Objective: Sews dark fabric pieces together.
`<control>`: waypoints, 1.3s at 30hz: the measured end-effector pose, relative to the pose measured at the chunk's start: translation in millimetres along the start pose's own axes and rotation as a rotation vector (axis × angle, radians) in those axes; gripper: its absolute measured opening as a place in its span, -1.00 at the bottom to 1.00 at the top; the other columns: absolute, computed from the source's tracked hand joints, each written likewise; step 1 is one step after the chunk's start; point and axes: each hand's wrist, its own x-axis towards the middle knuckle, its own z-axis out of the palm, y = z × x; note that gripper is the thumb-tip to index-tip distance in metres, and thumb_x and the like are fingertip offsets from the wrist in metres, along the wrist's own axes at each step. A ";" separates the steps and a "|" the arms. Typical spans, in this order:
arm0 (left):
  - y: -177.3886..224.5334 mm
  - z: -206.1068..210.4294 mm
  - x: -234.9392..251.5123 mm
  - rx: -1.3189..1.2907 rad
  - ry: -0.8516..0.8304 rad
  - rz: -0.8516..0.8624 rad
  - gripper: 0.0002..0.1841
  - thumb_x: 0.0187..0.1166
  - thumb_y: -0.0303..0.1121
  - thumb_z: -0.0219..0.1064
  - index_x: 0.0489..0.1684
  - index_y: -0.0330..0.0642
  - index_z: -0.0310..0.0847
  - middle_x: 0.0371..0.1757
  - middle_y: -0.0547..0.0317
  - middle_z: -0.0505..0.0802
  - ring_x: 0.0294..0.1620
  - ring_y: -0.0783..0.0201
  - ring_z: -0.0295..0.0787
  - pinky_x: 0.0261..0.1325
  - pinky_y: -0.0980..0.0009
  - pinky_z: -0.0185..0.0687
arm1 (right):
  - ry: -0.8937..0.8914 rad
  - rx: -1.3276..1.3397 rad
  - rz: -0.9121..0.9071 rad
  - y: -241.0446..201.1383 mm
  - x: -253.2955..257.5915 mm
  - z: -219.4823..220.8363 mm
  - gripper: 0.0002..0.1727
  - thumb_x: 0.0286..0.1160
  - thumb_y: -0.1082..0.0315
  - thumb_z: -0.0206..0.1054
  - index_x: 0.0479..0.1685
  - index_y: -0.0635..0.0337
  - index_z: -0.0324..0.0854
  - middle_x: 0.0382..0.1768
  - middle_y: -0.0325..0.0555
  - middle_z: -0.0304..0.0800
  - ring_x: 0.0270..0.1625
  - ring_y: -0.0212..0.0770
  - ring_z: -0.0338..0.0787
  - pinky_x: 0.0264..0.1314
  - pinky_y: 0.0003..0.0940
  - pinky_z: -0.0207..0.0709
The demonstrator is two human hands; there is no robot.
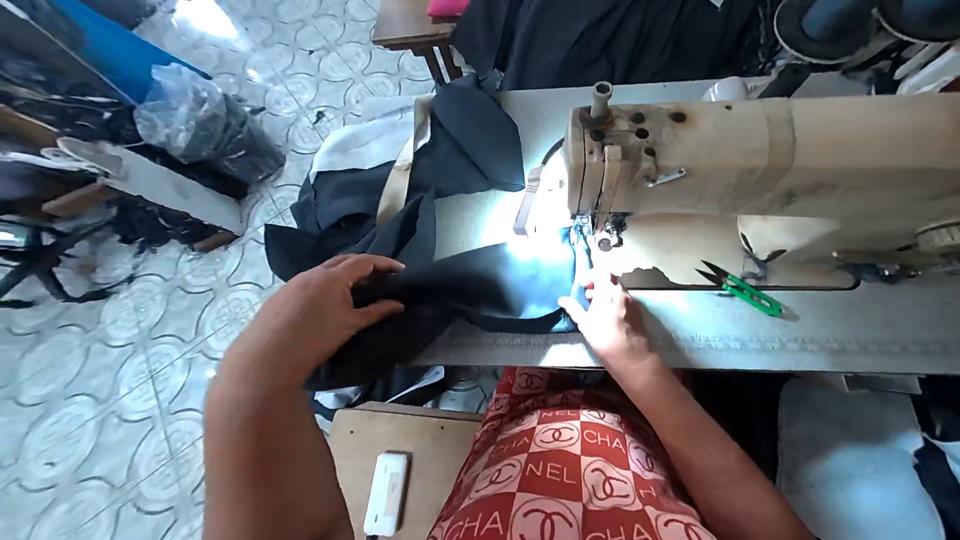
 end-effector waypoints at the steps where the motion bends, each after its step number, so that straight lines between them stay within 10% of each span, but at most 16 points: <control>1: 10.7 7.2 -3.5 0.047 0.107 0.078 -0.41 0.27 -0.12 0.71 0.30 -0.12 0.71 0.32 -0.16 0.77 0.29 -0.26 0.72 0.23 -0.42 0.56 | -0.027 -0.009 0.024 3.3 1.9 3.7 -0.48 0.42 0.09 0.55 0.12 0.38 0.66 0.04 0.25 0.78 0.07 0.14 0.83 0.21 0.06 0.67; 5: 79.5 97.8 -2.0 -0.101 0.214 0.456 -0.42 0.15 0.15 0.68 -0.01 -0.09 0.76 0.55 -0.06 0.67 0.76 -0.24 0.29 0.70 -0.52 -0.12 | -0.005 0.001 0.047 6.4 -1.2 4.7 -0.51 0.34 0.17 0.61 0.06 0.40 0.66 -0.04 0.25 0.80 0.00 0.15 0.84 0.13 0.08 0.69; 10: 106.9 189.0 38.2 -0.124 0.192 0.560 -0.53 0.29 0.00 0.63 0.10 -0.05 0.81 0.13 0.17 0.91 0.29 0.04 0.81 0.58 -0.54 0.13 | 0.013 0.043 0.035 10.4 -0.1 -11.6 -0.66 0.39 0.37 0.49 0.05 0.40 0.63 -0.32 0.11 0.79 -0.24 0.04 0.83 -0.08 0.05 0.71; 18: 116.0 158.5 48.2 0.129 0.135 0.639 -0.72 0.63 -0.49 0.27 -0.09 0.15 0.91 -0.13 0.11 0.89 0.12 -0.02 0.82 0.50 -0.52 0.15 | 0.051 0.051 -0.048 8.6 -0.9 0.4 -0.76 0.39 0.48 0.40 -0.01 0.38 0.75 -0.23 0.15 0.83 -0.24 0.02 0.84 -0.10 -0.05 0.74; 22: 121.1 154.5 42.8 0.175 0.086 0.613 -0.69 0.62 -0.52 0.27 -0.03 0.15 0.91 -0.11 0.09 0.87 0.17 -0.04 0.80 0.54 -0.67 -0.13 | 0.052 -0.040 -0.103 3.2 -3.2 1.5 -0.78 0.45 0.53 0.35 -0.01 0.37 0.80 -0.05 0.21 0.85 -0.05 0.09 0.89 0.05 -0.03 0.76; 39: 118.2 159.3 41.7 0.179 0.075 0.608 -0.67 0.68 -0.48 0.21 0.09 0.18 0.88 -0.15 0.13 0.83 0.09 0.02 0.79 0.55 -0.69 -0.18 | 0.177 -0.322 -0.314 21.9 -19.4 16.0 -0.67 0.59 0.38 0.19 0.09 0.15 0.88 0.22 -0.08 0.89 0.10 0.02 0.91 -0.01 -0.05 0.78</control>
